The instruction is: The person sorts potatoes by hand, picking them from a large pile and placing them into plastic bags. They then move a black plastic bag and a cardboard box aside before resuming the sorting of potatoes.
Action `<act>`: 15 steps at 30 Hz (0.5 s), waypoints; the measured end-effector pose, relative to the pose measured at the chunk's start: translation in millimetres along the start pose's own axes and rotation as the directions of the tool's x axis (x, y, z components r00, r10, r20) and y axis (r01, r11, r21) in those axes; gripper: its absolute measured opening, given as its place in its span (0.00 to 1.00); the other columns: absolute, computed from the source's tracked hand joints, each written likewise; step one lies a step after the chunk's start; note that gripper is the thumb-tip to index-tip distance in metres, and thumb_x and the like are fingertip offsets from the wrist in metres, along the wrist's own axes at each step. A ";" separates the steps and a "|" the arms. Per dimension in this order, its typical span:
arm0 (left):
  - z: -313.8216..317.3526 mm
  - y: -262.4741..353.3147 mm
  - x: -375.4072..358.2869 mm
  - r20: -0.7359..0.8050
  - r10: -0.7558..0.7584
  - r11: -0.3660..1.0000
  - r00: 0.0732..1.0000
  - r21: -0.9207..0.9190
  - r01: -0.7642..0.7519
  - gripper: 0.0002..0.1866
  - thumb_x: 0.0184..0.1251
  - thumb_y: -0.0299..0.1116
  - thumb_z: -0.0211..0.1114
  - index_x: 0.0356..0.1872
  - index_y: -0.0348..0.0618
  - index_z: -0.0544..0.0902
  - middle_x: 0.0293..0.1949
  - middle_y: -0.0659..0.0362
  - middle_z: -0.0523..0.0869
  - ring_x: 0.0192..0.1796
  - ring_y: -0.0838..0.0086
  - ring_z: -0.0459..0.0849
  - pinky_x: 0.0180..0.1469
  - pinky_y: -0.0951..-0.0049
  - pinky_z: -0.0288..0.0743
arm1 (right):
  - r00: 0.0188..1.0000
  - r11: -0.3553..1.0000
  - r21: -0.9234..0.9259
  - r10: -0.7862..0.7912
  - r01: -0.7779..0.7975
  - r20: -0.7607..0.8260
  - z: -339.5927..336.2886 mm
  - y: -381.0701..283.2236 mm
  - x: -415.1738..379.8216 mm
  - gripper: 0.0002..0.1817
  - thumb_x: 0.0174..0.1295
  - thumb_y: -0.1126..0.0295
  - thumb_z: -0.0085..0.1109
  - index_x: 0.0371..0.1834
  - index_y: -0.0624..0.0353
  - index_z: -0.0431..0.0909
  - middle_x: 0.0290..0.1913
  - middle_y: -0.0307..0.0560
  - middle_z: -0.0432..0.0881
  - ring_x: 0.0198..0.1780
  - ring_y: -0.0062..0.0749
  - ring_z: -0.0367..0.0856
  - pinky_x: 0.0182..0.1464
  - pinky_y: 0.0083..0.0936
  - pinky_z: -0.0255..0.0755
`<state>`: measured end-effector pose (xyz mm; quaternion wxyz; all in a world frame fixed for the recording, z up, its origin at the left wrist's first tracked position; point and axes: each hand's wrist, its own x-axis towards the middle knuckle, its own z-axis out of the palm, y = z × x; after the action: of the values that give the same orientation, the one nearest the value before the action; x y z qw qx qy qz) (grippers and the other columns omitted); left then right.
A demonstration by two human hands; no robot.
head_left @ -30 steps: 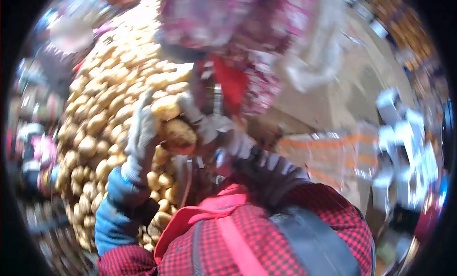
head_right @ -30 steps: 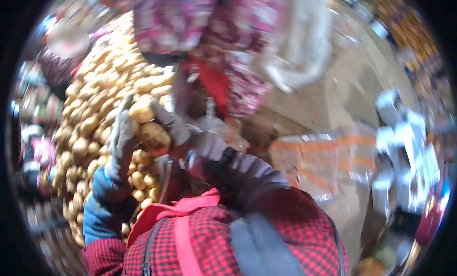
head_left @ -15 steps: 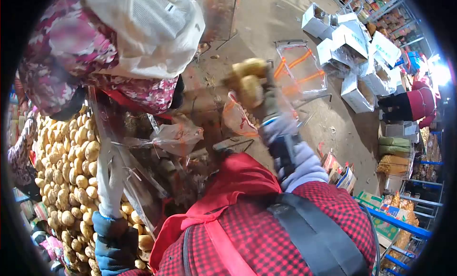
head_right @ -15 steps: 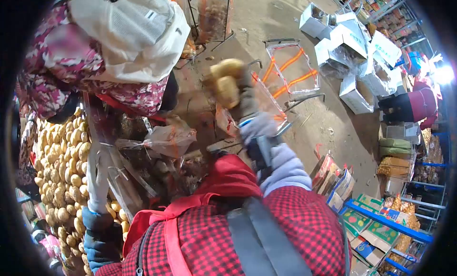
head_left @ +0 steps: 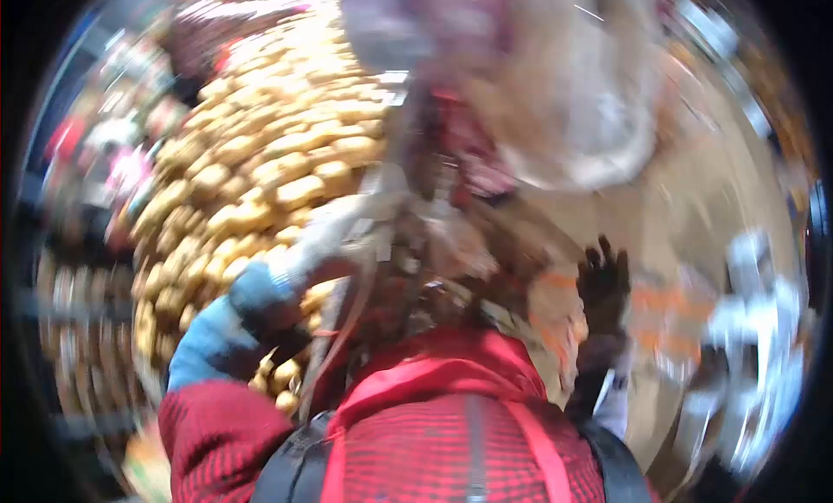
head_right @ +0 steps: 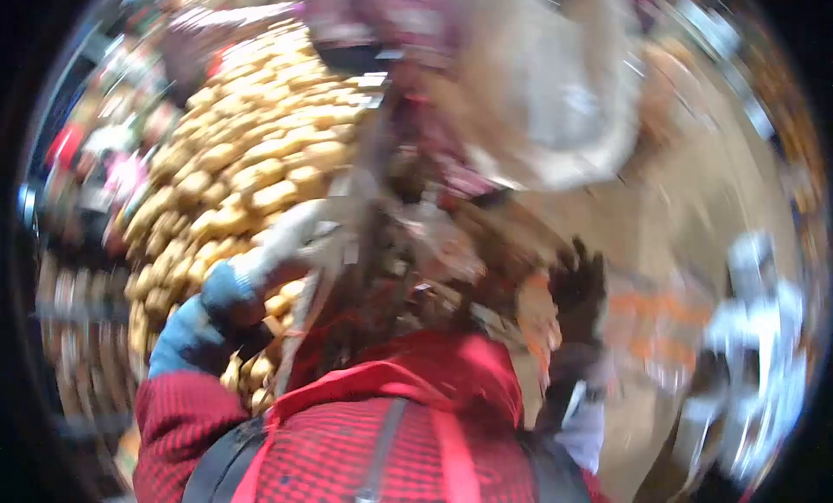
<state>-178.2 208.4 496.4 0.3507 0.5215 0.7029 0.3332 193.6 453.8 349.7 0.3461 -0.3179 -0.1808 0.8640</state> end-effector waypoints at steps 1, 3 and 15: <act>-8.7 2.2 -7.2 -0.042 0.192 0.904 0.981 0.396 -0.160 0.18 0.74 0.32 0.64 0.61 0.40 0.82 0.51 0.49 0.89 0.49 0.62 0.88 0.52 0.63 0.80 | 0.980 0.989 -0.106 0.118 -0.102 0.158 11.9 14.0 16.0 0.27 0.79 0.43 0.48 0.67 0.50 0.77 0.48 0.41 0.87 0.45 0.30 0.84 0.37 0.24 0.77; -13.6 0.7 -28.1 -0.157 0.092 0.916 0.983 0.401 -0.022 0.18 0.72 0.34 0.67 0.61 0.42 0.83 0.47 0.49 0.89 0.46 0.55 0.87 0.51 0.57 0.79 | 0.924 0.947 -0.256 0.263 -0.192 0.277 55.9 42.2 37.3 0.27 0.79 0.43 0.48 0.66 0.50 0.77 0.46 0.39 0.86 0.42 0.29 0.84 0.35 0.24 0.76; -104.6 5.6 -247.9 -0.894 -0.001 0.674 0.449 0.331 0.660 0.22 0.75 0.34 0.64 0.68 0.42 0.80 0.59 0.45 0.86 0.61 0.60 0.86 0.64 0.64 0.77 | 0.509 0.701 -0.523 0.713 -0.485 0.483 244.3 154.9 54.9 0.31 0.76 0.42 0.54 0.69 0.55 0.75 0.48 0.44 0.86 0.44 0.32 0.86 0.46 0.28 0.81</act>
<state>-211.3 -40.6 592.8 -0.1724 0.2173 0.9409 0.1942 -76.7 362.7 422.9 -0.1228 -0.0885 -0.3043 0.9405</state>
